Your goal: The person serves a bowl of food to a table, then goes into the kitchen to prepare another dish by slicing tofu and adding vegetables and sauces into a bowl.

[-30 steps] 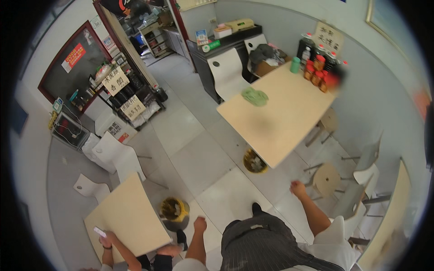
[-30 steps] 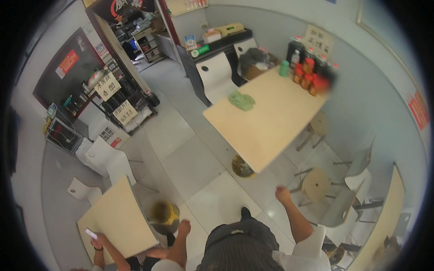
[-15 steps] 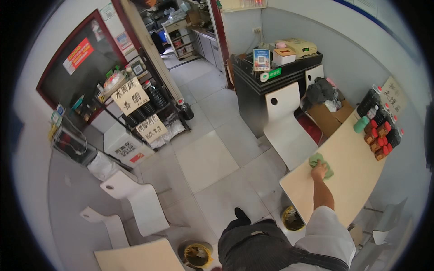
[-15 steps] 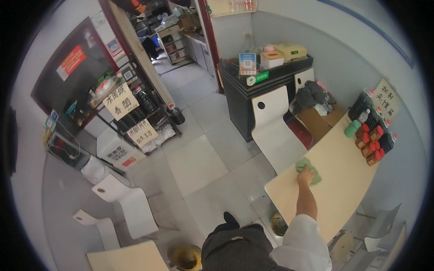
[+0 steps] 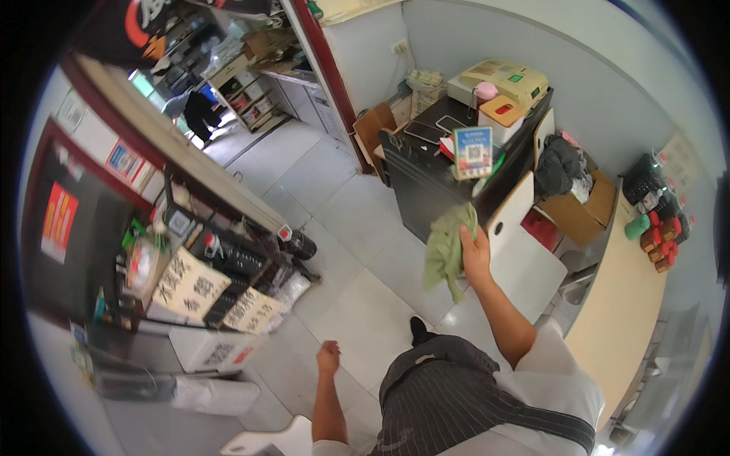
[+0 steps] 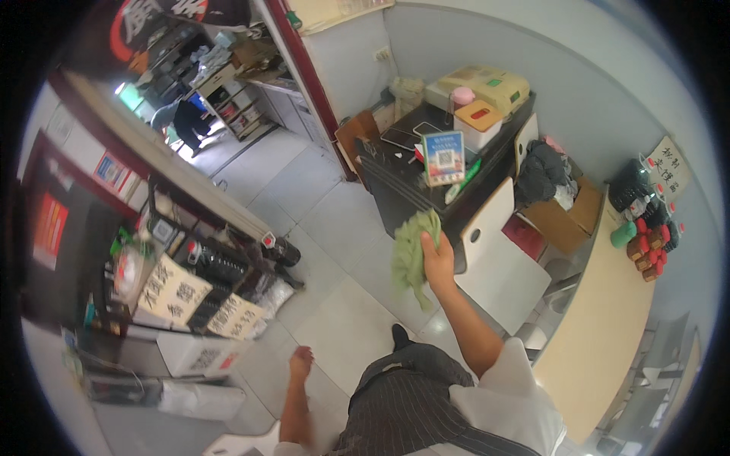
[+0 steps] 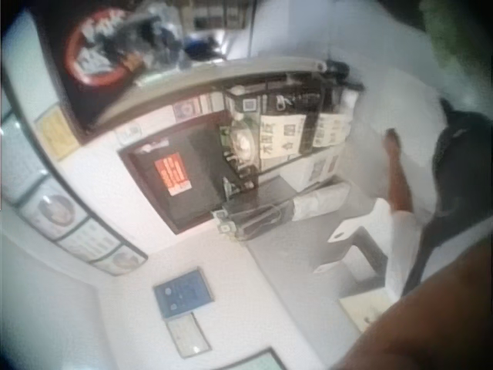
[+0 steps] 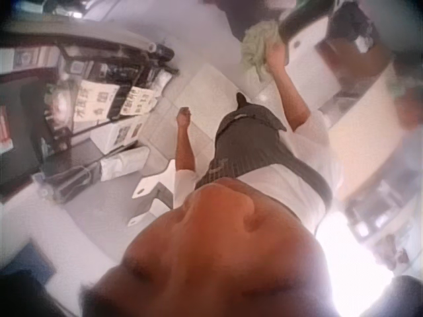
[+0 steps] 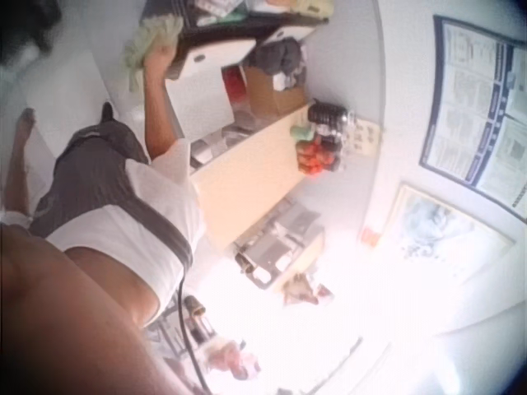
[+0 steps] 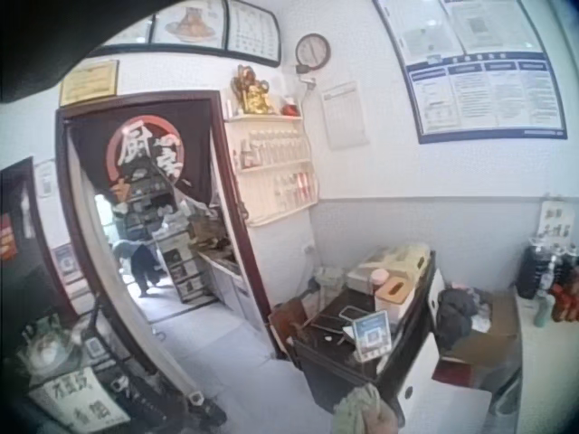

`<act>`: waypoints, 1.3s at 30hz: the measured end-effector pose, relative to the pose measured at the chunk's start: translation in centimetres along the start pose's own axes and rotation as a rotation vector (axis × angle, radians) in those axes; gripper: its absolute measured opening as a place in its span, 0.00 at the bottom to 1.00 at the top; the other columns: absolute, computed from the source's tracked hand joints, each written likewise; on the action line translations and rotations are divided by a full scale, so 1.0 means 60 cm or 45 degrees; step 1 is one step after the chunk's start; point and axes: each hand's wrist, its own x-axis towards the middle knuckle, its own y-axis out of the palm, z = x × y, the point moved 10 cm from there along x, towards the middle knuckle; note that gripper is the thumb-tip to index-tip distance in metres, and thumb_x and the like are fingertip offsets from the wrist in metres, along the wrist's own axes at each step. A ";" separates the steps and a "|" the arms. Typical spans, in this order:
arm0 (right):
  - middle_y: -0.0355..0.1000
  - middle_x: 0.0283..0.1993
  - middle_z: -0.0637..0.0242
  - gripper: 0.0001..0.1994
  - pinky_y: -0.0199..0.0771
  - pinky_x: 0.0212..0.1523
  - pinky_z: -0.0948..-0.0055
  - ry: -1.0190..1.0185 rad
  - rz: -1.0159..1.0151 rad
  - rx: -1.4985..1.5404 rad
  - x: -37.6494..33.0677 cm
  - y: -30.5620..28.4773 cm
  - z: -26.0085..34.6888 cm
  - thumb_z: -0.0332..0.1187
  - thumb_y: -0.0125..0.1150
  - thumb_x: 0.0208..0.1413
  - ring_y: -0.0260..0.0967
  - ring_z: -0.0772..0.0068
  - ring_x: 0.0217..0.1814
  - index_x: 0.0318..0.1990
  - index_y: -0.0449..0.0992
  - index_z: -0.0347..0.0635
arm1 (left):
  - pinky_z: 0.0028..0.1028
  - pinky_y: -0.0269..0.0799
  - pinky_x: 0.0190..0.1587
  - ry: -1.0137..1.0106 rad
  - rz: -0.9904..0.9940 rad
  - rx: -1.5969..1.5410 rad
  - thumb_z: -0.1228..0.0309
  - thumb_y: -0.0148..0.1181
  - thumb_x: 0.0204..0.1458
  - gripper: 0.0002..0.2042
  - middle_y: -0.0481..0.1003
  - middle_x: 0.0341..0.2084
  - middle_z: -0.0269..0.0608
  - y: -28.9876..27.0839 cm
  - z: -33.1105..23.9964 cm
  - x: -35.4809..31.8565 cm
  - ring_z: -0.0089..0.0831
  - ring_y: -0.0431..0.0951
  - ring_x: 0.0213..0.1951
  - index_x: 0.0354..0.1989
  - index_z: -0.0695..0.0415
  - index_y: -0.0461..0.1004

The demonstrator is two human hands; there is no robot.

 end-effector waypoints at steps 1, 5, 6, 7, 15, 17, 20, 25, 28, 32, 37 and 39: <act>0.73 0.39 0.60 0.15 0.68 0.42 0.68 -0.154 -0.033 -0.122 0.046 0.053 0.050 0.38 0.52 0.59 0.69 0.66 0.39 0.45 0.69 0.33 | 0.28 0.73 0.28 -0.001 0.061 -0.048 0.71 0.51 0.52 0.07 0.76 0.21 0.40 -0.011 0.023 0.040 0.29 0.77 0.24 0.36 0.57 0.74; 0.69 0.44 0.47 0.14 0.69 0.42 0.61 -0.153 -0.119 -0.602 0.236 0.210 0.091 0.35 0.53 0.55 0.69 0.47 0.45 0.44 0.67 0.34 | 0.28 0.73 0.27 -0.269 0.401 0.251 0.72 0.50 0.53 0.07 0.76 0.22 0.40 0.008 0.183 0.088 0.28 0.77 0.23 0.35 0.58 0.74; 0.67 0.48 0.46 0.16 0.69 0.43 0.59 -0.149 -0.199 -0.882 0.288 0.217 0.069 0.36 0.54 0.54 0.68 0.46 0.47 0.46 0.66 0.35 | 0.28 0.73 0.26 -0.434 0.532 0.184 0.72 0.50 0.53 0.07 0.76 0.22 0.39 0.051 0.187 0.108 0.28 0.76 0.22 0.34 0.59 0.75; 0.64 0.52 0.45 0.19 0.69 0.45 0.58 -0.130 -0.267 -1.136 0.341 0.226 0.034 0.37 0.55 0.53 0.67 0.45 0.49 0.48 0.65 0.35 | 0.28 0.73 0.25 -0.607 0.638 0.148 0.71 0.51 0.53 0.07 0.77 0.23 0.39 0.070 0.188 0.115 0.27 0.76 0.22 0.33 0.60 0.75; 0.72 0.28 0.57 0.10 0.69 0.33 0.54 -0.321 -0.039 -2.304 0.565 0.277 -0.313 0.34 0.52 0.49 0.70 0.53 0.31 0.36 0.74 0.42 | 0.36 0.73 0.33 -0.220 0.718 0.685 0.65 0.52 0.47 0.12 0.77 0.25 0.50 -0.016 0.042 0.692 0.36 0.77 0.28 0.31 0.60 0.77; 0.71 0.40 0.53 0.10 0.69 0.35 0.53 -0.038 -0.268 -2.498 0.582 0.366 -0.253 0.35 0.54 0.49 0.71 0.52 0.35 0.37 0.74 0.40 | 0.44 0.72 0.38 0.393 0.683 1.189 0.67 0.48 0.48 0.11 0.76 0.30 0.52 -0.037 -0.041 0.899 0.47 0.77 0.35 0.28 0.59 0.76; 0.70 0.44 0.56 0.12 0.71 0.37 0.62 -0.446 -0.432 -2.040 0.639 0.520 -0.146 0.29 0.54 0.50 0.71 0.57 0.37 0.42 0.73 0.38 | 0.45 0.71 0.40 0.201 0.391 0.691 0.68 0.50 0.48 0.09 0.76 0.31 0.51 -0.057 -0.287 1.216 0.49 0.76 0.36 0.31 0.58 0.75; 0.71 0.34 0.66 0.12 0.69 0.35 0.77 0.242 0.443 -0.718 0.775 0.916 -0.420 0.26 0.49 0.56 0.67 0.76 0.33 0.46 0.71 0.35 | 0.40 0.71 0.38 0.459 0.255 0.106 0.71 0.54 0.50 0.07 0.76 0.31 0.51 -0.075 -0.613 1.596 0.50 0.75 0.36 0.34 0.60 0.73; 0.74 0.41 0.59 0.17 0.70 0.42 0.70 0.441 1.314 -1.159 0.803 1.242 -0.547 0.40 0.57 0.54 0.70 0.63 0.38 0.46 0.73 0.37 | 0.38 0.71 0.39 0.528 0.419 0.124 0.71 0.54 0.49 0.08 0.76 0.32 0.53 -0.088 -0.674 1.746 0.49 0.75 0.37 0.36 0.61 0.73; 0.73 0.43 0.54 0.13 0.69 0.47 0.64 0.425 1.641 -1.005 0.998 1.583 -0.459 0.35 0.55 0.53 0.71 0.58 0.46 0.43 0.74 0.37 | 0.34 0.71 0.41 0.102 0.369 0.049 0.72 0.54 0.49 0.11 0.77 0.33 0.49 -0.180 -0.548 1.908 0.40 0.77 0.38 0.40 0.62 0.74; 0.68 0.49 0.51 0.20 0.73 0.41 0.58 -0.817 -0.275 -1.567 1.458 1.608 -0.119 0.33 0.55 0.51 0.72 0.50 0.43 0.53 0.66 0.39 | 0.28 0.70 0.32 -0.414 0.058 -0.229 0.70 0.56 0.50 0.07 0.74 0.23 0.38 -0.342 -0.336 2.004 0.28 0.72 0.26 0.31 0.62 0.72; 0.69 0.49 0.51 0.23 0.72 0.43 0.58 -0.346 -0.372 -1.930 1.551 1.548 -0.149 0.36 0.54 0.53 0.70 0.48 0.46 0.56 0.63 0.39 | 0.30 0.70 0.30 -0.599 0.231 -0.497 0.74 0.46 0.54 0.06 0.73 0.24 0.39 -0.348 -0.278 2.042 0.31 0.71 0.25 0.32 0.60 0.70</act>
